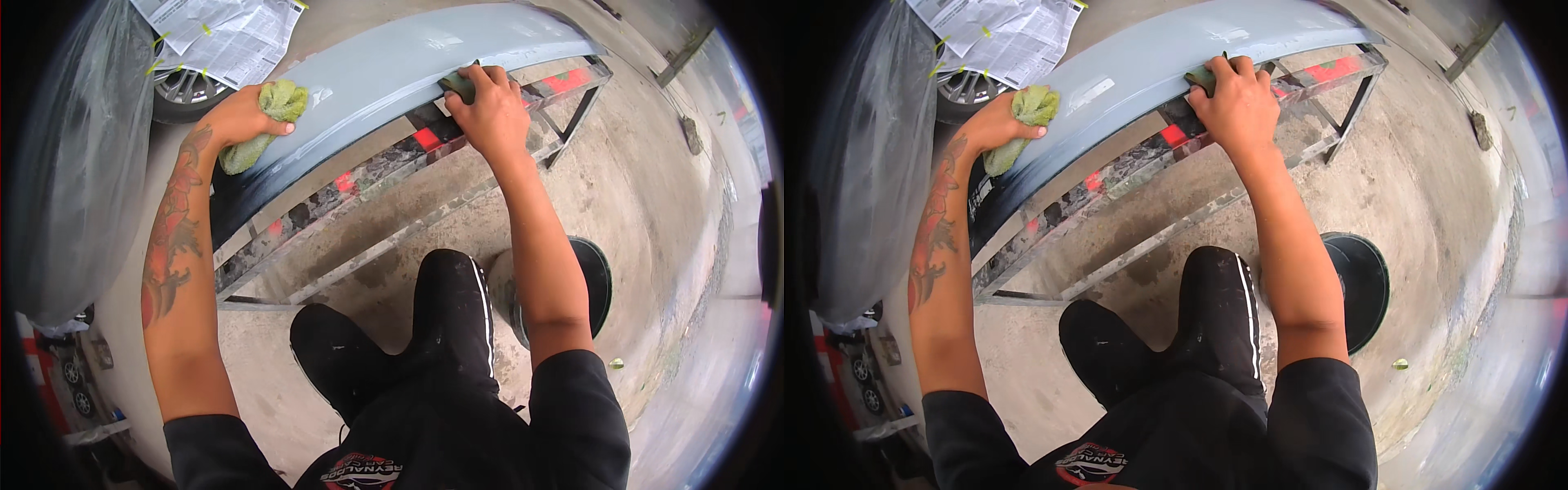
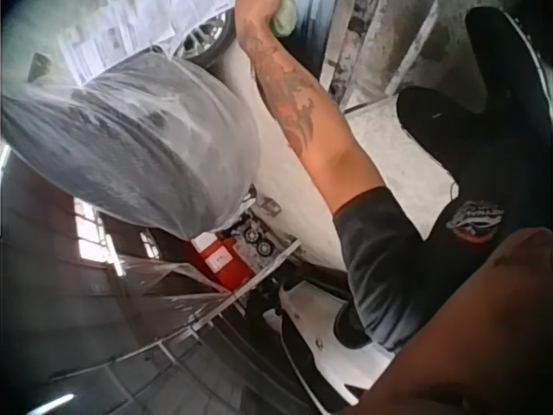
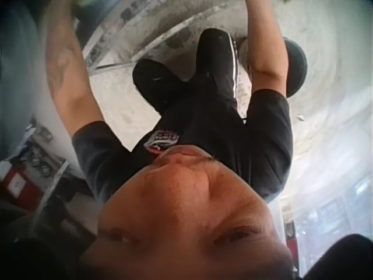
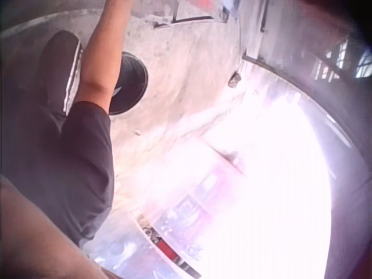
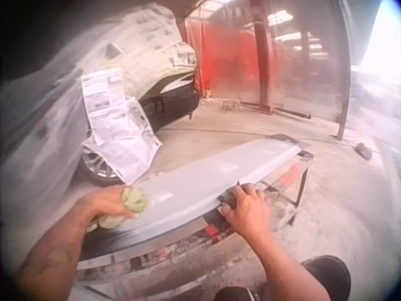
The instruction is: Using a sanding block and water to wet sand a car bumper or spoiler on a stand.
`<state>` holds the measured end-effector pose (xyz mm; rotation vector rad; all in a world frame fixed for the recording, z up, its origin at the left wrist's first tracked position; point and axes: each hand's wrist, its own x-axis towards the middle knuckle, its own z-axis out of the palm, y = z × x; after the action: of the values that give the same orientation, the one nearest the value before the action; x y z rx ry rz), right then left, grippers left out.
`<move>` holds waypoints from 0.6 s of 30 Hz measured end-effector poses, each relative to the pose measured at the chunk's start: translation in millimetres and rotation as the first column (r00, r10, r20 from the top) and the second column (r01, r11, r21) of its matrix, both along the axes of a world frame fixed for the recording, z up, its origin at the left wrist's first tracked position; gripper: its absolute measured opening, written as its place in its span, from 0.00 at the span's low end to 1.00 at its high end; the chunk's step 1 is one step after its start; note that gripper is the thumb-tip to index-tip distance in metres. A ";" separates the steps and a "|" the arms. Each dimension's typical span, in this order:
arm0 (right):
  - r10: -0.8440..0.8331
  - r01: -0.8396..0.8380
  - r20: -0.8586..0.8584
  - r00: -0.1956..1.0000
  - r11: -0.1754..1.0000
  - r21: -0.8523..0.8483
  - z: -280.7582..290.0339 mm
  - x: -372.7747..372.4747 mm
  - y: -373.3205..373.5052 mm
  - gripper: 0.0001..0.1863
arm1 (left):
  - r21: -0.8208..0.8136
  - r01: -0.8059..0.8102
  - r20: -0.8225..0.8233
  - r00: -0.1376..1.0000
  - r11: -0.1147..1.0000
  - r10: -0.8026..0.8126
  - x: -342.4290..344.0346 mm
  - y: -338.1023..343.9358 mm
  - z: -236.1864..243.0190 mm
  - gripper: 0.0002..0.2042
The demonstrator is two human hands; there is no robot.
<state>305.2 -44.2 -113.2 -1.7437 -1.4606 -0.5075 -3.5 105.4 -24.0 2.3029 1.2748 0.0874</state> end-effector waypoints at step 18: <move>-0.058 0.053 -0.038 0.998 0.991 -0.125 -2.4 47.4 10.9 0.15 | 0.032 -0.005 -0.007 1.000 0.999 0.005 22.3 -24.2 2.5 0.55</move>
<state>352.7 -33.2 -115.6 -1.8855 -1.4445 -0.4138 18.8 81.2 -21.6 2.3293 1.2915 0.1024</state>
